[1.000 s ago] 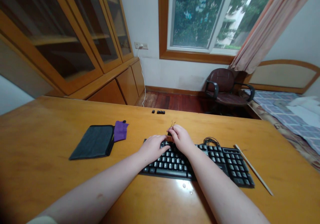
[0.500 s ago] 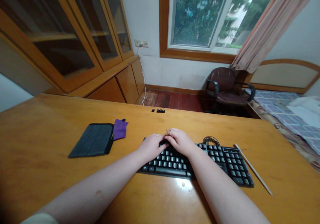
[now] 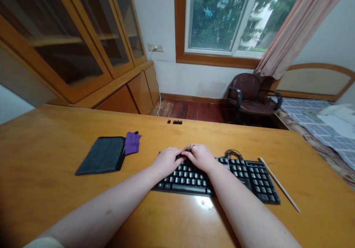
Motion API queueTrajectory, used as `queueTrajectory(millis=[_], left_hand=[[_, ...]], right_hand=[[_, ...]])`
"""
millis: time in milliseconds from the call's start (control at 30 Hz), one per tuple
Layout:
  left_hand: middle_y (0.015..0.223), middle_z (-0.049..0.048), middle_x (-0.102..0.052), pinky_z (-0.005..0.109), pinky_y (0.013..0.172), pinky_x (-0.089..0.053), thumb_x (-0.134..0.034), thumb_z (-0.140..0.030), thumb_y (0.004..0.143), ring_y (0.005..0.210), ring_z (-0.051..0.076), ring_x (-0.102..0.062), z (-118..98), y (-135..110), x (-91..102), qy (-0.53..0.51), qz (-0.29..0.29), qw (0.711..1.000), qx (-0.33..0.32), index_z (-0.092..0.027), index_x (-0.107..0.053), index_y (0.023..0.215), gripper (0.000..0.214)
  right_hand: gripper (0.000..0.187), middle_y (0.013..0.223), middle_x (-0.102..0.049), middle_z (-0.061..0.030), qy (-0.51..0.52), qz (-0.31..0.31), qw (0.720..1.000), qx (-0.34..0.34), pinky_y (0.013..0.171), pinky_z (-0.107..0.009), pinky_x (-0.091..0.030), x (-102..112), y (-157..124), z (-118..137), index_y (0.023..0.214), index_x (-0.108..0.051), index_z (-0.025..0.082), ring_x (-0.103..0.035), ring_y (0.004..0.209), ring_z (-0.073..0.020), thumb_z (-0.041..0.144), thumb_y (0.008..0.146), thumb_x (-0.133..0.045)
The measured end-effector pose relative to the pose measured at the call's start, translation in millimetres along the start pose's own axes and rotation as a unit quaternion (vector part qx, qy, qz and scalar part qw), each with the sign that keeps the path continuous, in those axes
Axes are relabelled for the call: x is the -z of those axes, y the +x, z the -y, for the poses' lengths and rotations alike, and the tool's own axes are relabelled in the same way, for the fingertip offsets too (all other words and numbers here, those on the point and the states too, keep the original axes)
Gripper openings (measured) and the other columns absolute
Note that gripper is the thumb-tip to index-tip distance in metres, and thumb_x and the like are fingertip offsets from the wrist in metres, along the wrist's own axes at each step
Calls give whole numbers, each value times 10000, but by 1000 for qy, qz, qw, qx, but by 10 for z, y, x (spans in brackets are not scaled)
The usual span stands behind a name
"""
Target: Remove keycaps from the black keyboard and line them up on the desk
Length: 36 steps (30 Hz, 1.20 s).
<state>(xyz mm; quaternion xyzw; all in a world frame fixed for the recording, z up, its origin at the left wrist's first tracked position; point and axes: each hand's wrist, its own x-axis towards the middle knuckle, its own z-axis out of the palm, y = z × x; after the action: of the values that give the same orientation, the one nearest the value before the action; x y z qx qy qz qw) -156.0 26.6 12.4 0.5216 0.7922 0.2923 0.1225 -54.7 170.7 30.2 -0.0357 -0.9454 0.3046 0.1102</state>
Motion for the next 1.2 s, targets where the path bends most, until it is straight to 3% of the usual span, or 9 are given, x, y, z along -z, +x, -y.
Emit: queueTrajectory(millis=[167,400,700,800,967,1200], left_hand=[[958,45,-684,322,805,-434,-502,-348,822,895,228,-602,-32,-3,13,-33,-8,999,31,-250,-657,1000,256],[999,48,-667,320,850,-441,-534,-299,802,923,210,-592,9,-8,14,-84,-65,994,13,-222,-626,1057,281],[1018,54,-665,316,866,-455,-524,-245,803,946,199,-602,69,2,6,-130,-114,984,33,-194,-635,1017,247],[1064,47,-654,316,901,-442,-533,-231,799,984,192,-591,79,-2,5,-155,-127,979,31,-203,-629,1041,262],[951,39,-687,323,849,-477,-607,-293,756,896,197,-621,67,3,32,-217,-130,966,48,-201,-659,943,214],[908,49,-684,318,821,-500,-579,-272,771,859,177,-632,105,48,14,-313,-149,936,63,-162,-642,903,183]], right_hand=[[240,790,-690,-33,48,-55,997,-33,714,-258,-478,21,12,-15,820,-692,205,-635,748,-157,294,857,-472],[235,780,-682,-48,130,-133,981,-57,721,-281,-494,-27,30,-86,760,-679,184,-638,755,-173,318,834,-501],[164,827,-704,-42,227,-95,969,-2,770,-325,-506,-86,14,-24,842,-693,215,-649,799,-171,304,805,-560],[136,836,-699,-43,239,-104,965,20,787,-329,-499,-79,21,-10,827,-693,218,-644,812,-169,290,795,-583],[153,788,-680,-44,278,-136,950,31,756,-329,-499,-48,44,-19,786,-682,202,-629,789,-168,297,811,-564],[123,822,-672,-53,283,-136,948,57,782,-345,-492,-78,31,-54,790,-665,196,-624,815,-178,275,811,-573]])
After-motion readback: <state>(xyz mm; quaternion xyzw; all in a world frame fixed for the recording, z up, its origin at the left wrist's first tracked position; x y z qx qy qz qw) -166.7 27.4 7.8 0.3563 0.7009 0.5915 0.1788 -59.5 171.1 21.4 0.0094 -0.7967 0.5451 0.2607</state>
